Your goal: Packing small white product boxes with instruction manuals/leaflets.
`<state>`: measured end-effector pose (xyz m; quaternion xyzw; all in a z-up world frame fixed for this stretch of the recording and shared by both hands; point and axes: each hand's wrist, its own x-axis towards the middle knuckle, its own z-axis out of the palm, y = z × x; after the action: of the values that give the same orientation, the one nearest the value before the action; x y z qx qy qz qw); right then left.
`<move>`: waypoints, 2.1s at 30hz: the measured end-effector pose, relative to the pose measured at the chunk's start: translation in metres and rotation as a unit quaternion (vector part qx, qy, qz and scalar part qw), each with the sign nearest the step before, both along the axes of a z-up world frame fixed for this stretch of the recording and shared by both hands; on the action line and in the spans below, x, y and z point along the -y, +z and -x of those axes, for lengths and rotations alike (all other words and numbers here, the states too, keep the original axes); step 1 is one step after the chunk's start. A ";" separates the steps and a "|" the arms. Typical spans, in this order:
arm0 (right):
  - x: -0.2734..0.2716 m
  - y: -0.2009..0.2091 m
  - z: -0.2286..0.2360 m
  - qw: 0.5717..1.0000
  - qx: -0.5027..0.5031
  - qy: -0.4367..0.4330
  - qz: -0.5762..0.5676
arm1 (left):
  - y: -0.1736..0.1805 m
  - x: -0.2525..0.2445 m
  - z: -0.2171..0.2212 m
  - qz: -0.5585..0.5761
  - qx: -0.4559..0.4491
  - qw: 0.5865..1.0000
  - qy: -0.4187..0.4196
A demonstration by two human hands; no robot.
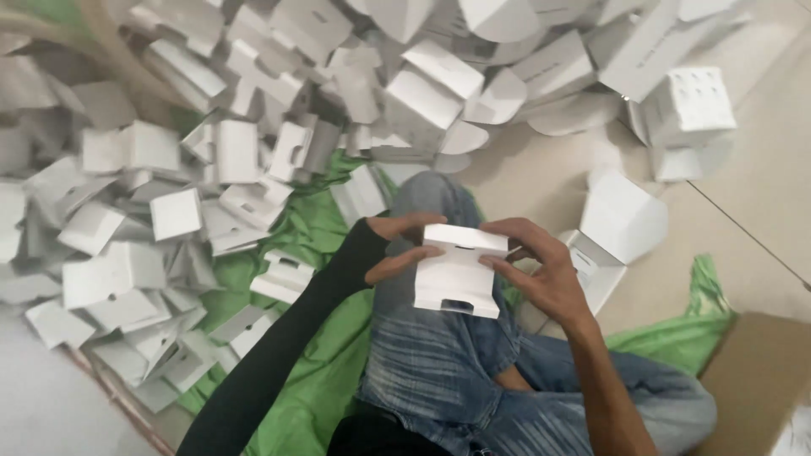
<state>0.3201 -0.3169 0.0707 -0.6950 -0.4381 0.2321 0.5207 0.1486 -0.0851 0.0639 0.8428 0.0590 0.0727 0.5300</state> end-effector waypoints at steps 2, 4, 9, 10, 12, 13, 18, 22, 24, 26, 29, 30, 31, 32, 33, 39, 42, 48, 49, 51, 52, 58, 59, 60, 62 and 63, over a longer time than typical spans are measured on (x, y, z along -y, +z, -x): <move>0.053 0.000 -0.013 0.998 0.010 -0.055 0.025 | -0.014 0.029 -0.047 -0.049 0.002 0.996 -0.071; 0.099 -0.006 -0.024 0.993 0.013 -0.101 0.054 | -0.032 0.060 -0.090 -0.094 0.005 0.987 -0.134; 0.181 -0.035 -0.055 0.958 0.037 -0.230 0.167 | -0.055 0.132 -0.188 -0.099 0.096 0.955 -0.263; 0.189 -0.047 -0.063 0.954 0.032 -0.245 0.171 | -0.067 0.139 -0.203 -0.093 0.095 0.951 -0.278; 0.202 -0.071 -0.083 0.930 0.043 -0.279 0.237 | -0.090 0.152 -0.234 -0.135 0.183 0.935 -0.273; 0.205 -0.086 -0.091 0.927 0.040 -0.286 0.238 | -0.100 0.154 -0.244 -0.133 0.182 0.933 -0.281; 0.200 -0.131 -0.109 0.944 0.073 -0.267 0.178 | -0.140 0.154 -0.270 -0.198 0.123 0.929 -0.287; 0.188 -0.126 -0.103 0.935 0.118 -0.273 0.192 | -0.143 0.169 -0.266 -0.284 0.115 0.914 -0.264; 0.187 -0.131 -0.098 0.900 0.289 -0.279 0.172 | -0.140 0.174 -0.260 -0.311 0.170 0.901 -0.251; 0.187 -0.146 -0.098 0.890 0.307 -0.273 0.196 | -0.162 0.181 -0.261 -0.365 0.181 0.881 -0.242; 0.188 -0.163 -0.095 0.869 0.355 -0.255 0.233 | -0.195 0.189 -0.263 -0.436 0.177 0.850 -0.238; 0.187 -0.166 -0.093 0.856 0.384 -0.245 0.244 | -0.206 0.190 -0.263 -0.454 0.162 0.841 -0.246; 0.187 -0.166 -0.093 0.857 0.387 -0.241 0.240 | -0.206 0.191 -0.264 -0.456 0.160 0.841 -0.241; 0.187 -0.164 -0.092 0.860 0.380 -0.241 0.241 | -0.206 0.192 -0.263 -0.443 0.157 0.849 -0.240; 0.185 -0.163 -0.090 0.864 0.373 -0.239 0.240 | -0.206 0.190 -0.261 -0.431 0.151 0.857 -0.237; 0.138 -0.097 -0.078 0.898 0.324 -0.267 0.130 | -0.104 0.154 -0.190 -0.240 0.212 0.940 -0.119; 0.082 -0.059 -0.066 0.944 0.215 -0.242 0.068 | -0.041 0.108 -0.119 -0.142 0.195 0.970 -0.035; -0.065 -0.016 -0.014 0.961 0.270 -0.035 -0.050 | -0.014 -0.028 0.047 -0.164 0.130 0.954 0.217; -0.090 -0.012 -0.001 0.962 0.268 -0.011 -0.055 | -0.013 -0.047 0.074 -0.166 0.124 0.948 0.240; -0.135 -0.006 0.026 0.951 0.283 0.111 -0.060 | -0.011 -0.079 0.127 -0.165 0.078 0.929 0.320; -0.153 -0.009 0.041 0.949 0.281 0.130 -0.063 | -0.014 -0.082 0.146 -0.165 0.074 0.923 0.339; -0.227 -0.055 0.118 0.923 0.269 0.268 -0.067 | -0.078 -0.089 0.216 -0.147 0.020 0.891 0.429; -0.231 -0.066 0.130 0.923 0.253 0.285 -0.050 | -0.095 -0.085 0.220 -0.145 -0.003 0.887 0.439; -0.235 -0.078 0.142 0.922 0.238 0.303 -0.033 | -0.113 -0.081 0.225 -0.143 -0.025 0.882 0.448; -0.237 -0.114 0.166 0.927 0.217 0.307 0.001 | -0.123 -0.070 0.224 -0.183 -0.071 0.874 0.445; -0.236 -0.131 0.177 0.931 0.198 0.305 0.033 | -0.128 -0.065 0.222 -0.226 -0.113 0.864 0.436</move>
<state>0.1429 -0.0807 -0.0600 -0.5764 -0.7153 0.2516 0.3047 -0.0732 -0.0200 -0.0638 0.8304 0.4618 0.2116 0.2287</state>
